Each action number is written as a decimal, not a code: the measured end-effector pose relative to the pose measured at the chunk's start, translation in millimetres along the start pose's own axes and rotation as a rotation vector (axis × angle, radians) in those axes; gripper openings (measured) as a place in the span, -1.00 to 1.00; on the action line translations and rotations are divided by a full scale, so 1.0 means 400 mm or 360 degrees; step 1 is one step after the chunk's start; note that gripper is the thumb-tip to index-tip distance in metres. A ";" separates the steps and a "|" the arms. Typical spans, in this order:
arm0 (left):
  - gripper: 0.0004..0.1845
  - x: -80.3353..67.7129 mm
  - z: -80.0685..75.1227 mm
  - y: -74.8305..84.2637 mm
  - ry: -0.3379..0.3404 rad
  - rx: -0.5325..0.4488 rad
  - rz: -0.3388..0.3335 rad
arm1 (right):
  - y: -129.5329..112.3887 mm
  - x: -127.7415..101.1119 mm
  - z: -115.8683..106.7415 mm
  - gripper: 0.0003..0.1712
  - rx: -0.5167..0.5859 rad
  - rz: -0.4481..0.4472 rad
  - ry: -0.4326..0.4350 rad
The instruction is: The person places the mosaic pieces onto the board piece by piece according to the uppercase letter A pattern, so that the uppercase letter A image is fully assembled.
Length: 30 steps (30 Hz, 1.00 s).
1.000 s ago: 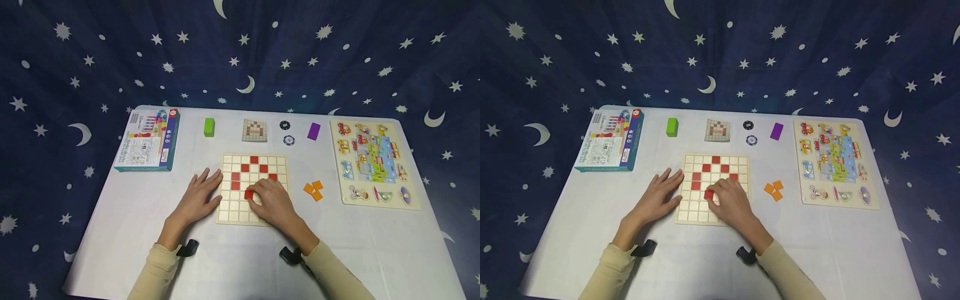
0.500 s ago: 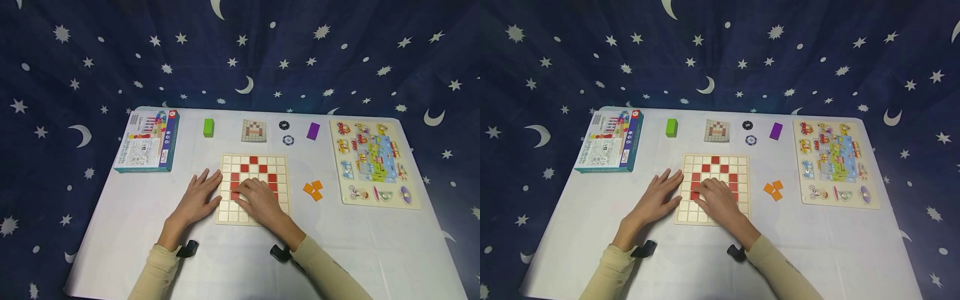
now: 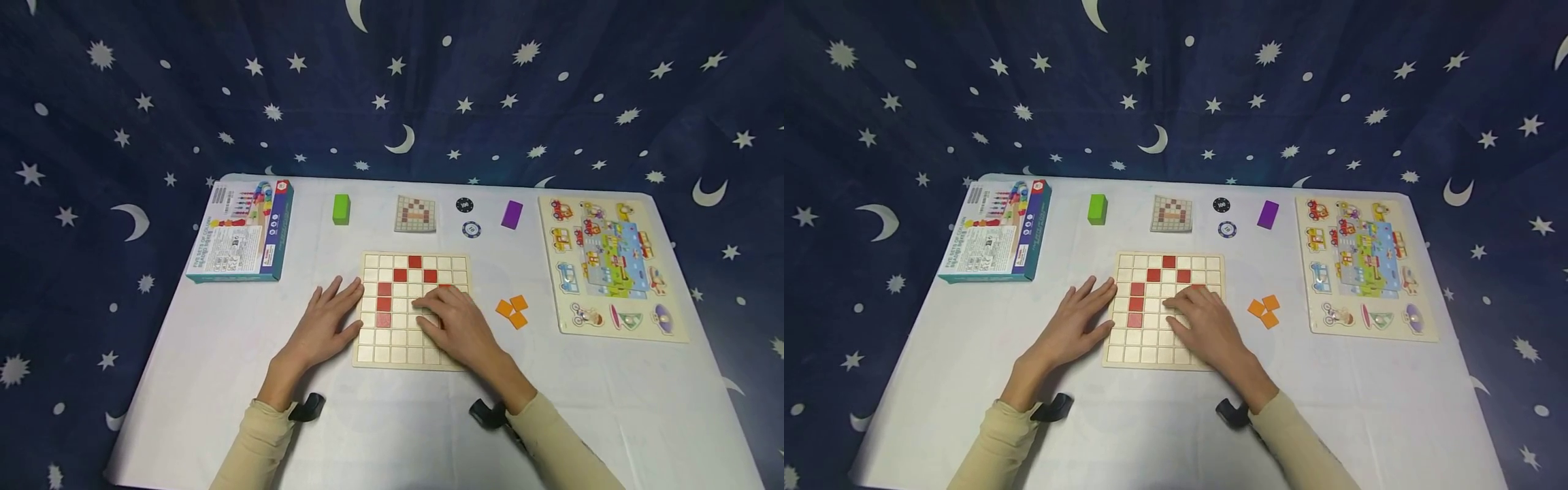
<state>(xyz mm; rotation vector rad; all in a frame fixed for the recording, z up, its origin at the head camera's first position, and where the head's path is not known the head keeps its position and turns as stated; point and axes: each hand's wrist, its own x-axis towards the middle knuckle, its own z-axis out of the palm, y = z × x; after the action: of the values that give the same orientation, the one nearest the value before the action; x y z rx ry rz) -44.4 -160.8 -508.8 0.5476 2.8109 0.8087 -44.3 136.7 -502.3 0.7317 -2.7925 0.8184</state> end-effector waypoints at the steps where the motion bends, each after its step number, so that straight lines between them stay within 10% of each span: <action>1: -0.25 0.000 0.000 0.000 0.0000 0.0001 -0.0001 | 0.018 -0.010 -0.015 -0.72 -0.0004 0.0016 0.0035; 14: -0.24 0.000 -0.001 -0.004 0.0000 -0.0021 -0.0005 | 0.208 -0.147 -0.142 -0.62 -0.0294 0.0340 0.0097; 30: -0.24 0.001 0.000 -0.006 -0.0007 -0.0016 -0.0001 | 0.184 -0.104 -0.142 -0.70 -0.0238 0.0277 0.0022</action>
<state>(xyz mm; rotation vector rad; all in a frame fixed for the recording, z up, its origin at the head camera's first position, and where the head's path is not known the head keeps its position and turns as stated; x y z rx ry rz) -45.6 -162.6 -510.2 0.5466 2.8012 0.8202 -44.1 238.5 -500.2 0.4626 -2.8963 0.6276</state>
